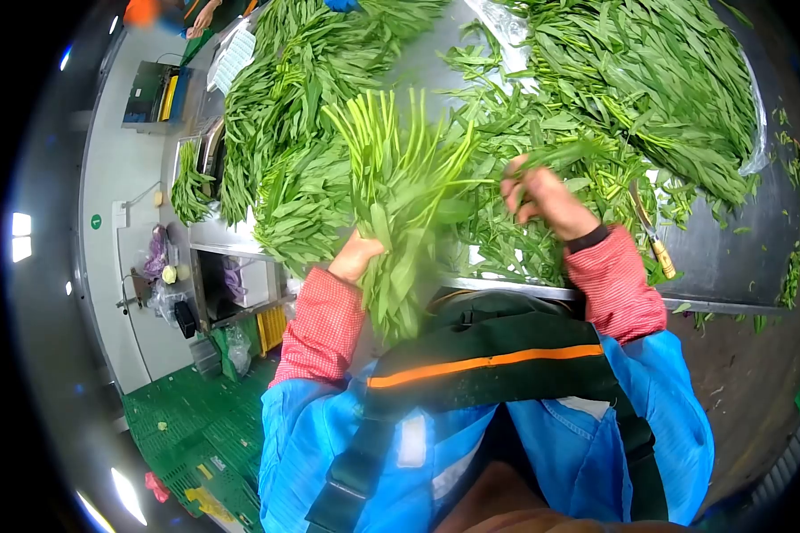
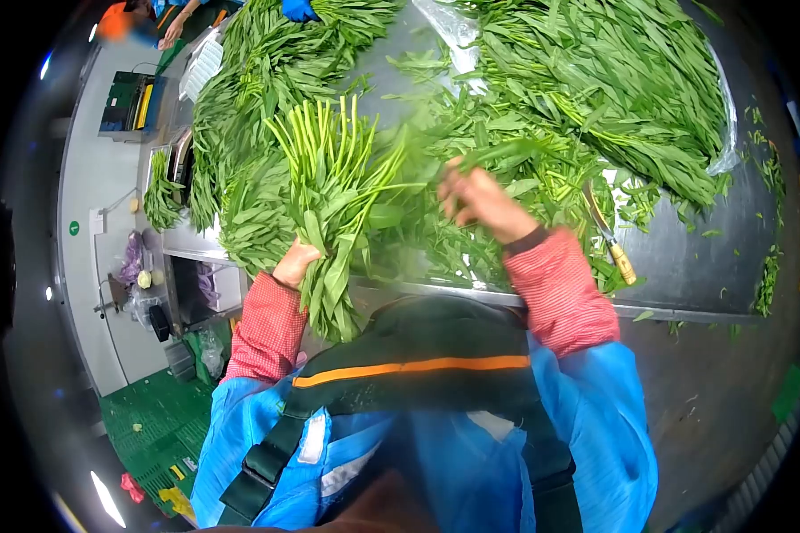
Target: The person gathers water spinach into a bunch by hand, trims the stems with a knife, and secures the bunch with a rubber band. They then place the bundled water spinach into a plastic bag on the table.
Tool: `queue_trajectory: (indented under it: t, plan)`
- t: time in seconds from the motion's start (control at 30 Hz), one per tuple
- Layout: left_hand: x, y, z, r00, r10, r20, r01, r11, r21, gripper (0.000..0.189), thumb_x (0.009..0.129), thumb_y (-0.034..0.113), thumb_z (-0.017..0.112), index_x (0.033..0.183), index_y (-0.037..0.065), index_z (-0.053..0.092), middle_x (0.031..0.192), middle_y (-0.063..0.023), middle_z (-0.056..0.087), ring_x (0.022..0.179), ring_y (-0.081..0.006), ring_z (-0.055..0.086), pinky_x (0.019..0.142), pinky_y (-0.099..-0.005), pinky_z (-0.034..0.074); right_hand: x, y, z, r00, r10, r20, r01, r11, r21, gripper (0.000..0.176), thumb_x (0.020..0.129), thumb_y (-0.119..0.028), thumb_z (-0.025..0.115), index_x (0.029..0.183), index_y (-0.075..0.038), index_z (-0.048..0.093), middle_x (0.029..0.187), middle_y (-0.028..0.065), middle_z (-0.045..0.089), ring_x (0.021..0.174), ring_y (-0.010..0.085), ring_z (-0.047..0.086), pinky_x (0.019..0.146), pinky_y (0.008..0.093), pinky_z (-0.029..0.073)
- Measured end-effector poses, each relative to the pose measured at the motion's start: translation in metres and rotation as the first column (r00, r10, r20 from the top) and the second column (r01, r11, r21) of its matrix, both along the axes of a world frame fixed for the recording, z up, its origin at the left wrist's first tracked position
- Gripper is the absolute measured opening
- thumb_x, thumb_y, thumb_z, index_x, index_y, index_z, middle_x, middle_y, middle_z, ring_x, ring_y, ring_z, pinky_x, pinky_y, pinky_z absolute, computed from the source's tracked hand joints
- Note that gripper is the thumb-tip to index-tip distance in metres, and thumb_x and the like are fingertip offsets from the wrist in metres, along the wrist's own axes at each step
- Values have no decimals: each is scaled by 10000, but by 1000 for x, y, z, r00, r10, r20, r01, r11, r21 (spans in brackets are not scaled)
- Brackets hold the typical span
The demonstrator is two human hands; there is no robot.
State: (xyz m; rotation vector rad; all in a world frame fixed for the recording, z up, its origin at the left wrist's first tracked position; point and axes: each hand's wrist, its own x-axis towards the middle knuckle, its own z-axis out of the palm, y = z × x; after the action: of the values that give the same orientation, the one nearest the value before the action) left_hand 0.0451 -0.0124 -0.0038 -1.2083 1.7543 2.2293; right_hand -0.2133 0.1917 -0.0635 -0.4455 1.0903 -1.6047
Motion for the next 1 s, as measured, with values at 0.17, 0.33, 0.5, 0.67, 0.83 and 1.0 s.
queue_trajectory:
  t: [0.17,0.33,0.5,0.67,0.83,1.0]
  plan:
    - [-1,-5,-12,990,-133,39,135,989,-67,496,764,17,650,1238,-5,505,1038,-58,608,934,-163,577,840,-293,475,32,-41,-4,682,258,-684,-69,954,291,580,883,-497,561,991,73,580,815,177,615,734,246,606,729,377,514]
    - [10,-5,-7,973,-209,94,221,966,-138,432,782,37,642,1201,-17,553,1099,-72,617,967,-157,575,870,-290,461,-50,-31,-42,-61,-153,-986,130,978,-160,274,897,-287,500,861,-20,550,652,51,516,586,163,503,523,320,418]
    - [50,-17,-47,995,-91,42,84,986,143,362,889,128,577,1227,-1,555,1151,-80,617,990,-178,594,912,-294,458,-90,0,18,944,4,329,172,846,-504,299,977,-303,373,754,-124,462,603,-25,444,463,67,343,406,224,254]
    - [48,-17,-40,999,4,38,-12,979,204,409,869,131,600,1251,4,528,1181,-90,596,1023,-187,578,930,-304,447,-35,-1,-6,169,41,-985,49,998,50,342,883,-364,593,986,-40,561,696,58,596,549,199,572,552,300,479]
    - [50,-14,-38,998,-35,50,26,983,182,460,849,134,622,1275,10,500,1212,-100,574,1056,-196,562,948,-314,437,-18,-19,41,704,-41,-709,149,985,92,292,850,-272,644,724,-16,584,546,74,474,488,167,431,496,324,370]
    - [43,-16,-33,995,-92,41,85,985,152,515,829,136,644,1299,15,473,1242,-110,553,1090,-205,545,967,-324,426,-2,-27,56,670,-233,-704,261,963,-71,204,899,-159,626,768,-10,581,619,-43,487,556,39,385,505,214,316]
